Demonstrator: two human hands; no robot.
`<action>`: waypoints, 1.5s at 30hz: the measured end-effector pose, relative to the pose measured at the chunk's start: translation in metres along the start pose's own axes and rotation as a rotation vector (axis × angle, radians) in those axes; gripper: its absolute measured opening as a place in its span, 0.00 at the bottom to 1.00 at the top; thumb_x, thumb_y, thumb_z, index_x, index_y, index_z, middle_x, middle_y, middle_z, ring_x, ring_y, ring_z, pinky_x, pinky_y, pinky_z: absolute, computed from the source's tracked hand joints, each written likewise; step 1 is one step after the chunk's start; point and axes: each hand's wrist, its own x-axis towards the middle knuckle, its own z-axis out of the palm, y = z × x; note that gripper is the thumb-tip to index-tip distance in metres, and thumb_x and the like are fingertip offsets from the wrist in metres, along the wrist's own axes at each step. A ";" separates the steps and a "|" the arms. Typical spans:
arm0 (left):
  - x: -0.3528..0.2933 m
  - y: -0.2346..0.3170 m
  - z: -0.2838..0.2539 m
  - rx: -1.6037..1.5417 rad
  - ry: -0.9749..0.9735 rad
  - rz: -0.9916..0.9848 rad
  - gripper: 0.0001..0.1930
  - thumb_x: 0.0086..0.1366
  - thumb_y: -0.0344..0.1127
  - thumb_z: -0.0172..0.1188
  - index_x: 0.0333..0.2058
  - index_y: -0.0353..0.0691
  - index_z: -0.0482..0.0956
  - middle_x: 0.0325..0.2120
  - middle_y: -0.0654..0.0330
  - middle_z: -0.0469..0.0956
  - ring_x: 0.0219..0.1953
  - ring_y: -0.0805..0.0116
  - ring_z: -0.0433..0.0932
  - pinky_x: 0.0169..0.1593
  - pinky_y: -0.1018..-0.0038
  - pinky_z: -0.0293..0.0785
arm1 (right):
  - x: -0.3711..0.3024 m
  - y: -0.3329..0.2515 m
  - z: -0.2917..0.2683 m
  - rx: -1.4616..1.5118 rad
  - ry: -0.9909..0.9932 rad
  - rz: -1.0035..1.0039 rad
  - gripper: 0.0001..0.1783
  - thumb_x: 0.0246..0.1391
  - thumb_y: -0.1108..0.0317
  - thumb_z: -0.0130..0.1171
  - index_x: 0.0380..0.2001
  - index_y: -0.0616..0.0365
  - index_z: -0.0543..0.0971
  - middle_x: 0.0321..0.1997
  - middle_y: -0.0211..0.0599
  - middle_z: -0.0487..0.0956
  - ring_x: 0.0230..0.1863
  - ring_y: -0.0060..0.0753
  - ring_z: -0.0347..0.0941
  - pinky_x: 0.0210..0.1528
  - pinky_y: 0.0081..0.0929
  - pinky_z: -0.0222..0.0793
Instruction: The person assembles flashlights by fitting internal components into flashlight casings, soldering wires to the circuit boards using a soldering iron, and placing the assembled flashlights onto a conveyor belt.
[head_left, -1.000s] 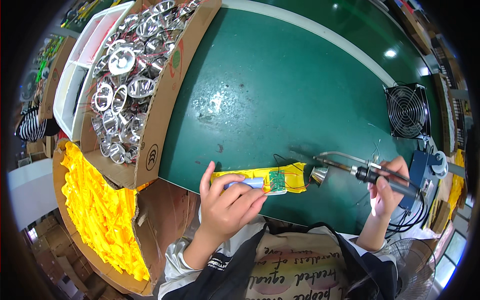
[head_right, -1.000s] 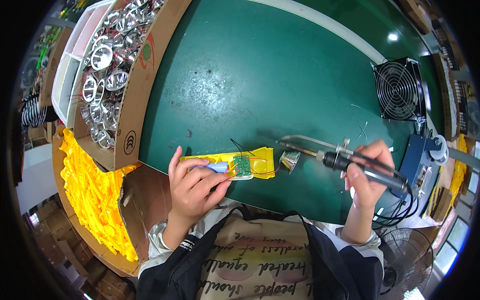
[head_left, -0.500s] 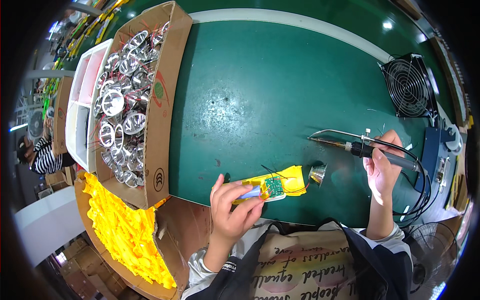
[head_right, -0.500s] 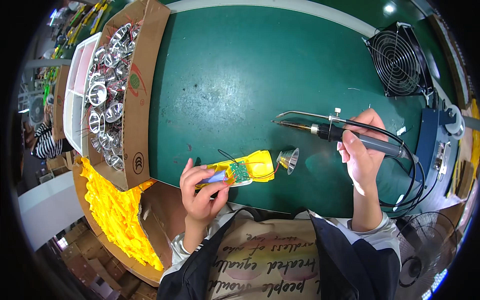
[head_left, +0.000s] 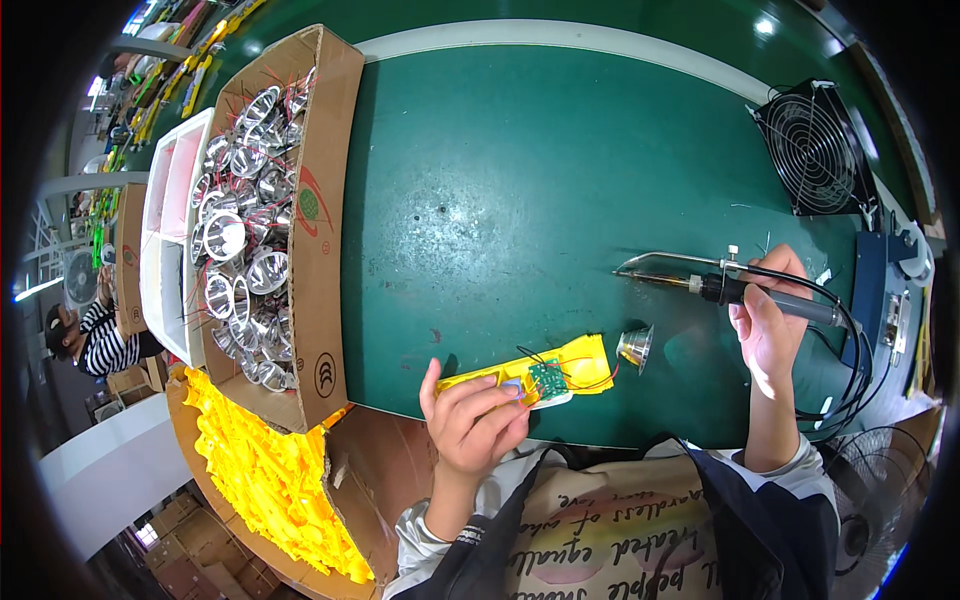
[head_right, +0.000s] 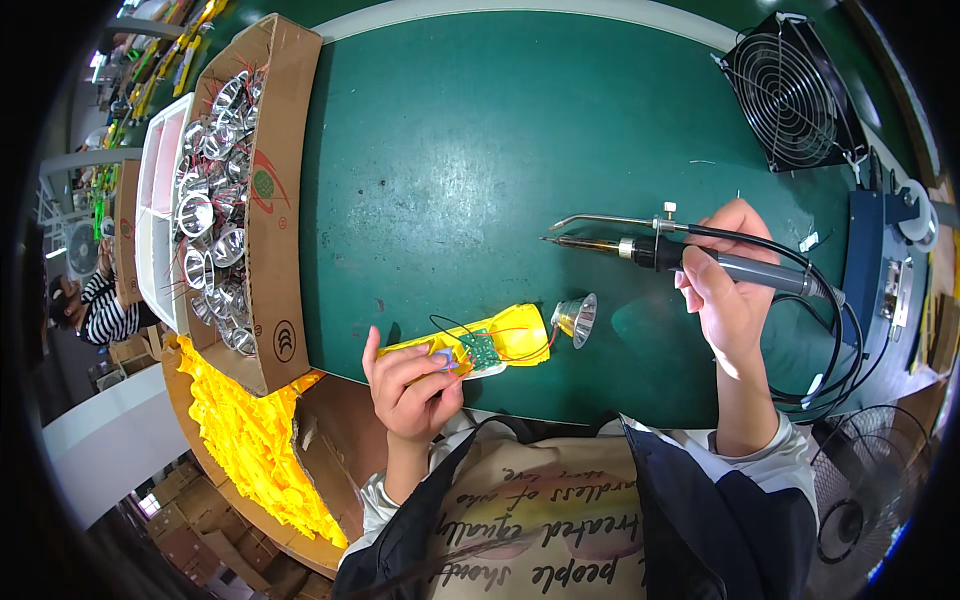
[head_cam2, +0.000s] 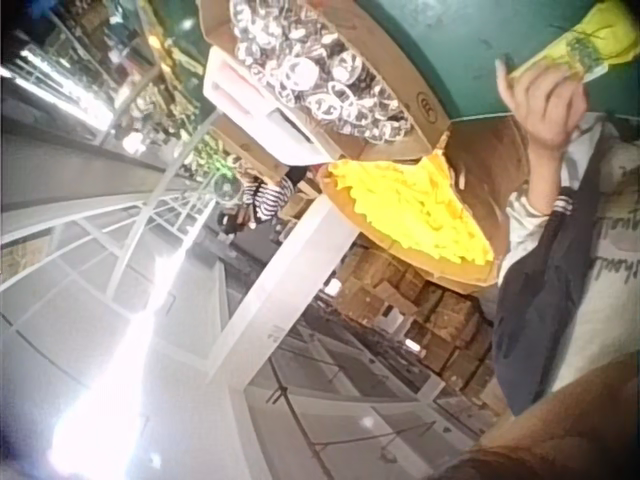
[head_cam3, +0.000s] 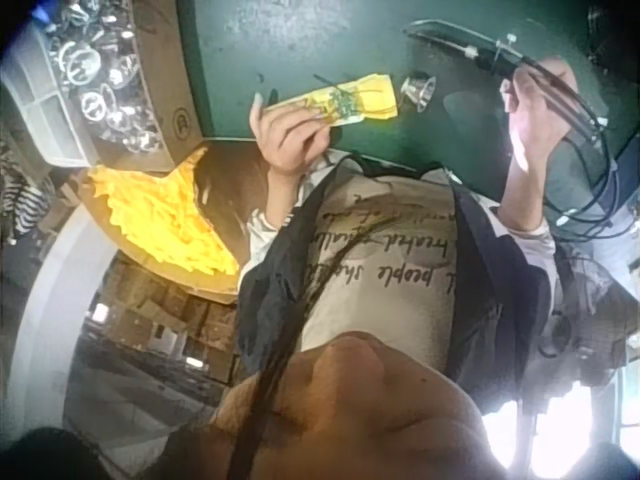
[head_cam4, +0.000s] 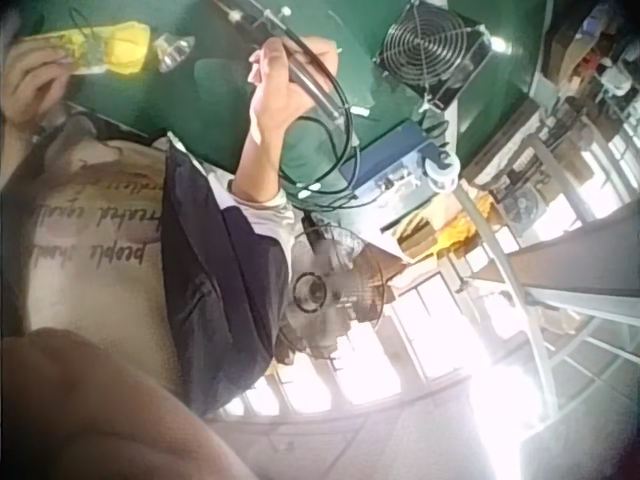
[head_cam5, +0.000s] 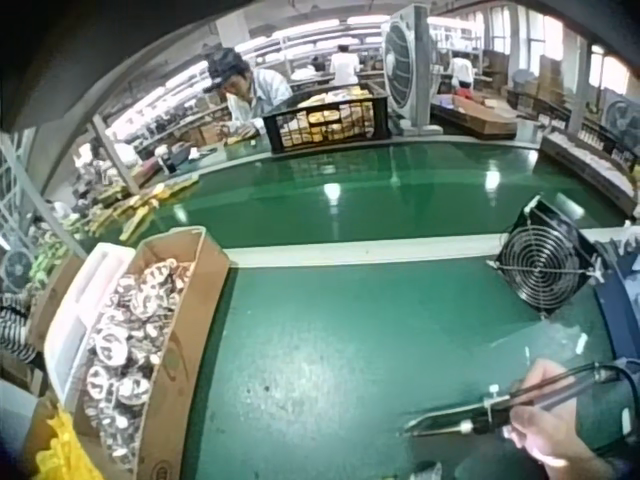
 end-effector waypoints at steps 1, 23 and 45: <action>0.000 0.000 0.000 -0.002 0.003 -0.001 0.06 0.44 0.35 0.61 0.19 0.48 0.72 0.25 0.70 0.73 0.30 0.69 0.73 0.53 0.52 0.56 | 0.000 0.000 0.000 -0.001 0.009 -0.007 0.08 0.42 0.74 0.51 0.23 0.61 0.63 0.15 0.31 0.66 0.11 0.13 0.59 0.10 0.08 0.54; 0.001 0.001 0.002 -0.039 0.025 -0.057 0.04 0.43 0.34 0.61 0.19 0.50 0.74 0.26 0.74 0.74 0.32 0.73 0.73 0.54 0.55 0.55 | 0.001 -0.003 -0.001 0.025 0.022 -0.007 0.07 0.42 0.74 0.51 0.23 0.61 0.63 0.13 0.28 0.64 0.08 0.13 0.55 0.12 0.10 0.56; 0.002 0.002 0.002 -0.046 0.042 -0.062 0.05 0.40 0.31 0.61 0.18 0.49 0.74 0.25 0.72 0.74 0.31 0.72 0.73 0.54 0.55 0.55 | 0.007 0.008 -0.009 0.078 0.135 -0.022 0.10 0.43 0.71 0.54 0.22 0.59 0.62 0.14 0.27 0.65 0.10 0.13 0.58 0.10 0.09 0.53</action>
